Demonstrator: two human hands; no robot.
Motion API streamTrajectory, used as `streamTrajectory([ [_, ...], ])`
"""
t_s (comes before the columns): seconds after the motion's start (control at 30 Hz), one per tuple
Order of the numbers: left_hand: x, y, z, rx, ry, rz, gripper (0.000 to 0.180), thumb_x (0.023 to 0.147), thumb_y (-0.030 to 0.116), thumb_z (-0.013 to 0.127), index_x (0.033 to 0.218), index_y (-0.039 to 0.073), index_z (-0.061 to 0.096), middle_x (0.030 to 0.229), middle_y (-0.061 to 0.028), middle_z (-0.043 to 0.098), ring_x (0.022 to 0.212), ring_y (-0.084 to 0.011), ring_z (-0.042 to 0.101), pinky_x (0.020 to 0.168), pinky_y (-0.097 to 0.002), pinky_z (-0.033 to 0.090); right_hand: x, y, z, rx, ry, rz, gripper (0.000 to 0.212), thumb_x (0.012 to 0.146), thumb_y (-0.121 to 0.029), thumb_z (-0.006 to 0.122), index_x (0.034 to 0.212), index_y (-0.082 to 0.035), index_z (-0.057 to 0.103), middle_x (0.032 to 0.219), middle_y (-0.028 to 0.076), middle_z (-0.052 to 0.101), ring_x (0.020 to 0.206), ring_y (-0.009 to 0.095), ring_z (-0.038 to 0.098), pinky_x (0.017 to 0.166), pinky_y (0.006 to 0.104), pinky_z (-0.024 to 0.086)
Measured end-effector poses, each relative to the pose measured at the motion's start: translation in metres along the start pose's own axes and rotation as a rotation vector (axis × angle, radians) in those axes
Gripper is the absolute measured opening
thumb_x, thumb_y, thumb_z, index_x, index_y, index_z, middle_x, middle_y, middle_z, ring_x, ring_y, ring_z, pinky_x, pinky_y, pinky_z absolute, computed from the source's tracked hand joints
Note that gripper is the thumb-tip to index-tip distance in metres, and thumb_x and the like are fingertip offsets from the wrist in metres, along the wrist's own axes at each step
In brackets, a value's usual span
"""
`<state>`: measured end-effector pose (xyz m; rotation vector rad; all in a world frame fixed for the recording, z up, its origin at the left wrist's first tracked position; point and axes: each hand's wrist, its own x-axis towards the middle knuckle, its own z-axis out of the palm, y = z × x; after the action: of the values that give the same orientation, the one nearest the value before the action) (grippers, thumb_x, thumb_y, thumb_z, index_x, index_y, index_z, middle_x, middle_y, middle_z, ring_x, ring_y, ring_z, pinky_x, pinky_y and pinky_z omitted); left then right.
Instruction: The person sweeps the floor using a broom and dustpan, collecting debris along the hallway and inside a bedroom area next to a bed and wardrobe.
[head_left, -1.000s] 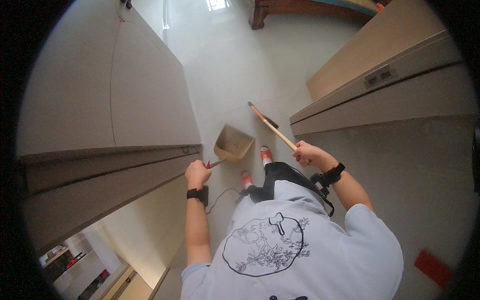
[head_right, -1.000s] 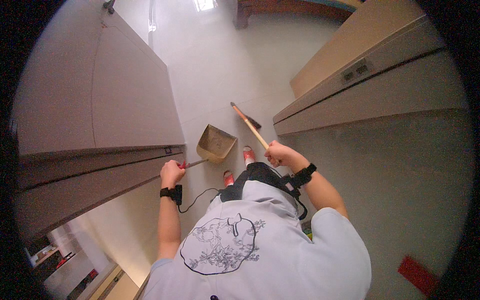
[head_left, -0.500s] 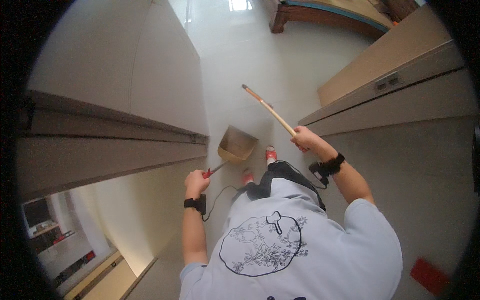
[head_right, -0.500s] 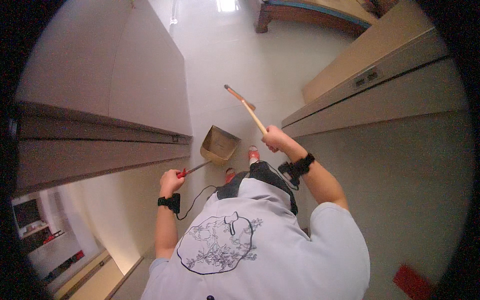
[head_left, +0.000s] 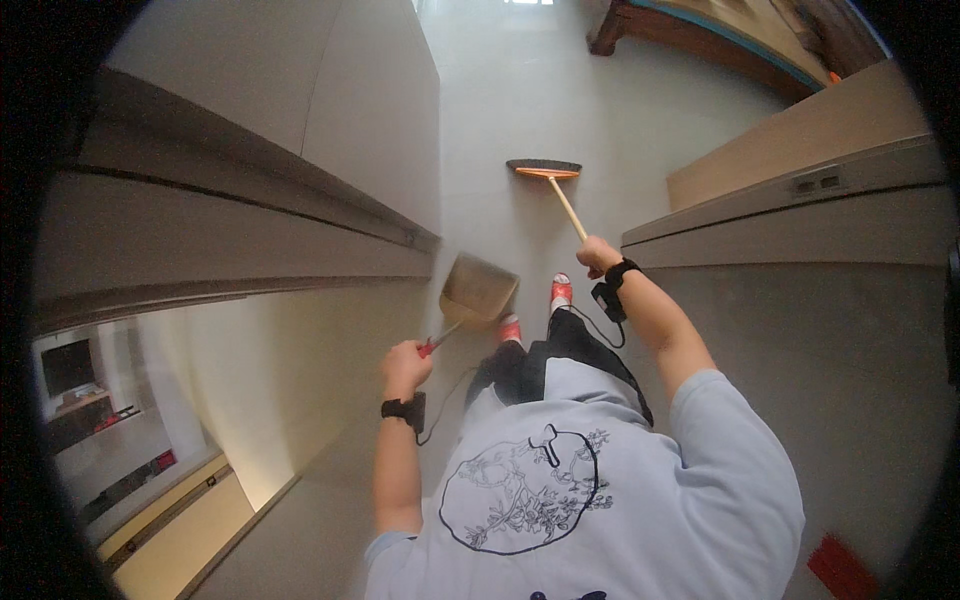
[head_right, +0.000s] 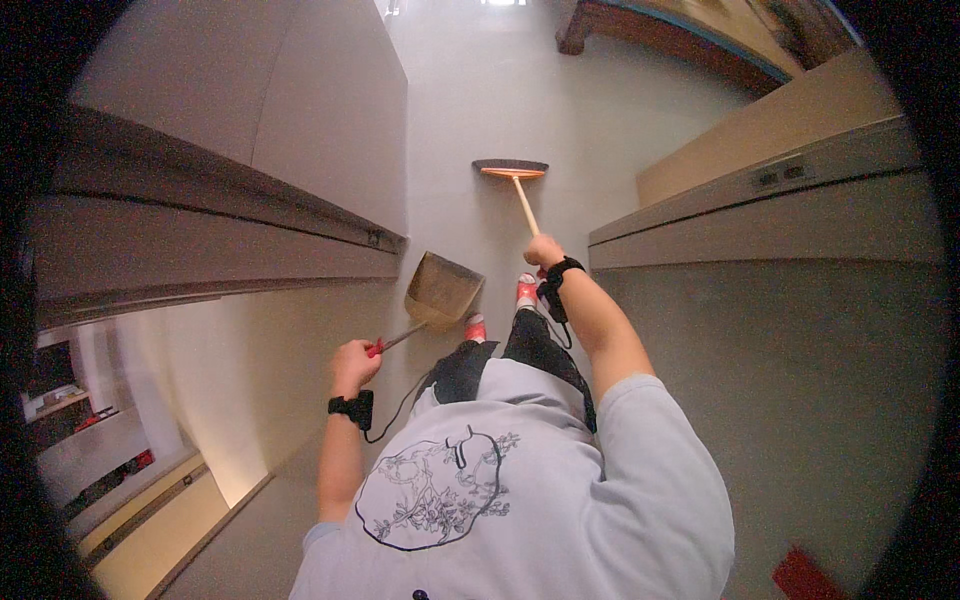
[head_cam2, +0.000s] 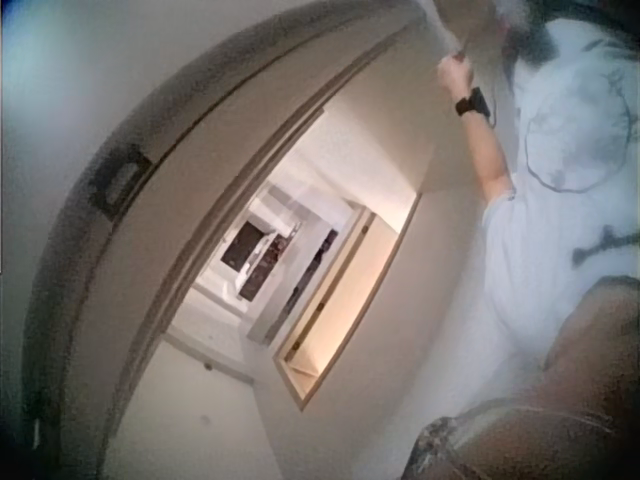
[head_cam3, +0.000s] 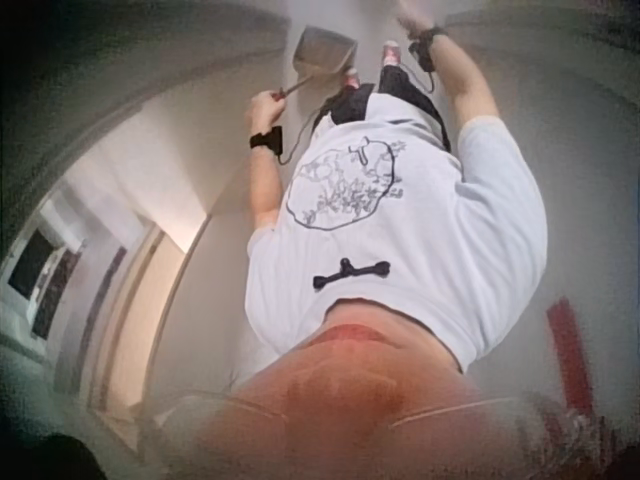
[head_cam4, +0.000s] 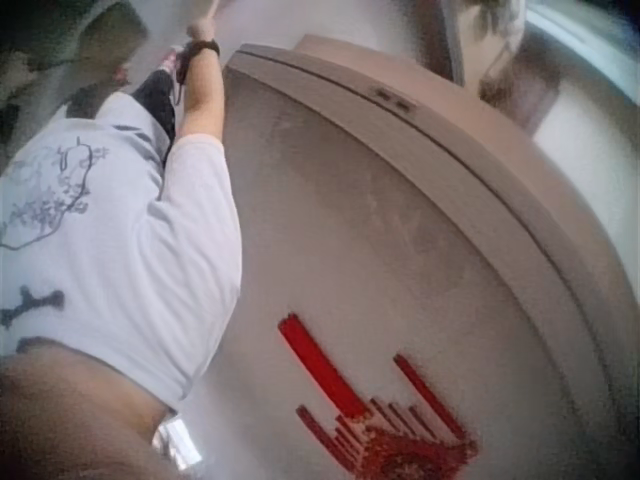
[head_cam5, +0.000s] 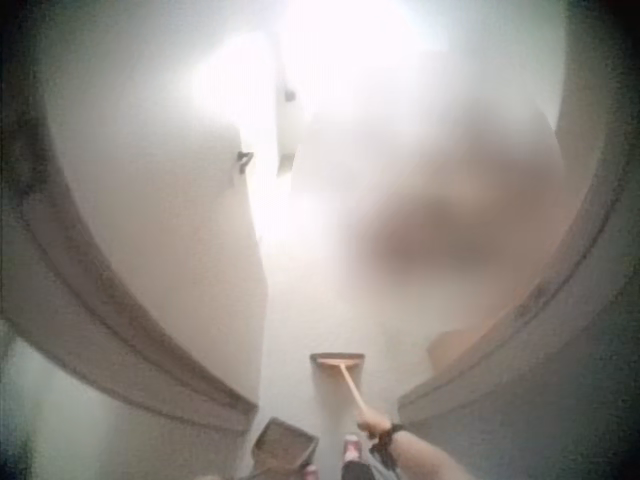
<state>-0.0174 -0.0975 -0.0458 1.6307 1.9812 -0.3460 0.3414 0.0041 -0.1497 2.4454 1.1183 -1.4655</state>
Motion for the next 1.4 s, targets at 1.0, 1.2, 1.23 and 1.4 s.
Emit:
streamTrajectory([
  [1.0,-0.011,0.026,-0.070,-0.028,0.002,0.068,0.022,0.064,0.019,0.054,0.079,0.006,0.063,0.082,-0.0179,0.059,0.079,-0.0313,0.057,0.067,-0.0379,0.046,-0.218,0.032,-0.065,0.070,-0.171,-0.210,0.019,0.068,-0.009,0.050,0.080,0.005,0.053,0.051,0.007,0.049,0.038,0.016,0.048,0.034,0.0294,0.040],
  [1.2,-0.047,-0.004,-0.054,-0.116,0.109,0.066,0.024,0.063,0.018,0.052,0.081,0.007,0.064,0.079,-0.0175,0.059,0.076,-0.0326,0.057,0.067,-0.0385,0.045,-0.158,-0.028,-0.060,-0.179,0.008,-0.308,0.019,0.068,-0.008,0.049,0.077,0.008,0.056,0.061,0.016,0.058,0.047,0.023,0.057,0.040,0.0323,0.047],
  [1.23,-0.051,-0.011,-0.049,-0.150,0.106,0.047,0.025,0.062,0.018,0.052,0.082,0.008,0.064,0.077,-0.0172,0.059,0.075,-0.0334,0.056,0.067,-0.0391,0.045,-0.149,-0.039,-0.058,-0.159,0.021,-0.310,0.019,0.068,-0.007,0.050,0.077,0.008,0.056,0.061,0.016,0.058,0.047,0.023,0.057,0.040,0.0318,0.047],
  [1.4,-0.083,-0.029,-0.037,-0.194,0.072,-0.043,0.025,0.063,0.019,0.053,0.082,0.007,0.063,0.075,-0.0172,0.059,0.073,-0.0334,0.056,0.066,-0.0400,0.045,-0.117,-0.082,-0.051,-0.260,0.011,-0.321,0.019,0.068,-0.007,0.048,0.078,0.006,0.057,0.064,0.017,0.059,0.051,0.023,0.059,0.045,0.0324,0.048],
])
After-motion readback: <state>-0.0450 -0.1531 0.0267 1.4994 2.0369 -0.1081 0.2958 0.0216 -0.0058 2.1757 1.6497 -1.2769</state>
